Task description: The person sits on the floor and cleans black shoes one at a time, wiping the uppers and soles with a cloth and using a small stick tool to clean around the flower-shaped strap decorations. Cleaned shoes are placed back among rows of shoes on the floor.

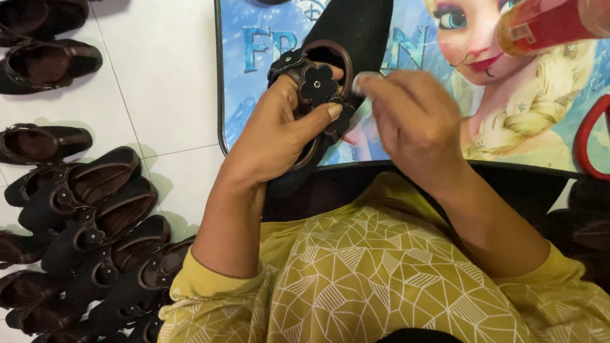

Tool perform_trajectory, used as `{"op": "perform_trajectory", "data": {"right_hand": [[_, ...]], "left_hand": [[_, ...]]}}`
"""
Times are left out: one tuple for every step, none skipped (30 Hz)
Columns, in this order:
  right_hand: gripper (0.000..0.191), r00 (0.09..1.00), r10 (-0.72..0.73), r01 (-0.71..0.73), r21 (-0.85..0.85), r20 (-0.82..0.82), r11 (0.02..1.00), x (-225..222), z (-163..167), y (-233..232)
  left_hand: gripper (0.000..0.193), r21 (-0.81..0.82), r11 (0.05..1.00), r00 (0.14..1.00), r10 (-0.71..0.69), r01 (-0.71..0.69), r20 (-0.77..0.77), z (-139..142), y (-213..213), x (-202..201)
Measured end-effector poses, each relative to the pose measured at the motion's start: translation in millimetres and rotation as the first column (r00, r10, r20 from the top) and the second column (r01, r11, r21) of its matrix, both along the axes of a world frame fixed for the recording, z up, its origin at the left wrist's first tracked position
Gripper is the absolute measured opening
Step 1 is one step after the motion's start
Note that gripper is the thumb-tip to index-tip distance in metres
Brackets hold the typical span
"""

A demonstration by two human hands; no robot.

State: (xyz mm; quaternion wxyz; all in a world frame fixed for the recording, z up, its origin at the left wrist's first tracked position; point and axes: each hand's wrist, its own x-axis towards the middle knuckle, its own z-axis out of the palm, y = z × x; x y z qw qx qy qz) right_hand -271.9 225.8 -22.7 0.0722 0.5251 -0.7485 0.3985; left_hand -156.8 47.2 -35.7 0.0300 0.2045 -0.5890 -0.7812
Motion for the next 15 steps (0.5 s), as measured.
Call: {"op": "perform_trajectory", "data": {"right_hand": [[0.023, 1.0, -0.028, 0.029, -0.009, 0.011, 1.0, 1, 0, 0], [0.023, 0.998, -0.058, 0.058, -0.02, 0.02, 0.998, 2, -1, 0], [0.023, 1.0, -0.008, 0.008, -0.01, 0.003, 1.0, 2, -1, 0], [0.024, 0.999, 0.04, -0.04, -0.001, -0.012, 0.999, 3, -1, 0], [0.025, 0.996, 0.09, -0.089, 0.009, -0.026, 0.996, 3, -2, 0], [0.024, 0.997, 0.027, -0.025, 0.025, -0.067, 0.999, 1, -2, -1], [0.023, 0.994, -0.035, 0.039, 0.039, -0.107, 0.998, -1, -3, -2], [0.023, 0.984, -0.096, 0.104, 0.052, -0.147, 0.993, -5, -2, -2], [0.02, 0.991, -0.126, 0.128, 0.037, -0.046, 0.991, -8, -2, 0], [0.017, 0.987, -0.152, 0.151, 0.018, 0.054, 0.988, -13, 0, 2], [0.014, 0.972, -0.174, 0.176, 0.0, 0.155, 0.984, -19, 1, 4], [0.014, 0.973, -0.198, 0.199, -0.002, 0.12, 0.98, -22, 3, 7], [0.013, 0.971, -0.222, 0.223, -0.002, 0.085, 0.975, -25, 5, 11], [0.012, 0.968, -0.244, 0.245, -0.004, 0.049, 0.97, -28, 8, 15], [0.016, 0.95, -0.311, 0.307, 0.083, 0.036, 0.948, -29, 10, 19]], "left_hand": [[0.04, -0.012, 1.0, 1.0, -0.001, 0.001, -0.011, -1, -1, 0], [0.039, -0.025, 1.0, 1.0, -0.004, 0.004, -0.023, -1, -1, 0], [0.039, -0.019, 1.0, 1.0, -0.007, 0.007, -0.015, -1, -2, 0], [0.039, -0.014, 1.0, 1.0, -0.012, 0.011, -0.005, -1, -2, 0], [0.039, -0.007, 1.0, 1.0, -0.016, 0.016, 0.004, -1, -2, 0], [0.039, 0.02, 1.0, 1.0, -0.015, 0.015, -0.002, -1, -2, -1], [0.038, 0.049, 0.999, 1.0, -0.015, 0.015, -0.007, -1, -1, -1], [0.038, 0.08, 0.997, 1.0, -0.014, 0.015, -0.011, -1, 0, -2], [0.038, 0.068, 0.998, 1.0, -0.016, 0.018, -0.021, 0, 1, -2], [0.037, 0.05, 0.999, 0.999, -0.016, 0.018, -0.036, 0, 0, -2], [0.037, 0.031, 0.999, 0.999, -0.017, 0.019, -0.049, 0, 0, -2], [0.037, 0.037, 0.999, 0.999, -0.014, 0.015, -0.039, 1, -2, -1], [0.036, 0.046, 0.999, 1.0, -0.012, 0.013, -0.027, 1, -3, -1], [0.036, 0.054, 0.998, 1.0, -0.008, 0.009, -0.016, 1, -5, 0], [0.036, 0.034, 0.999, 1.0, -0.008, 0.009, -0.021, 1, -6, 1]]}}
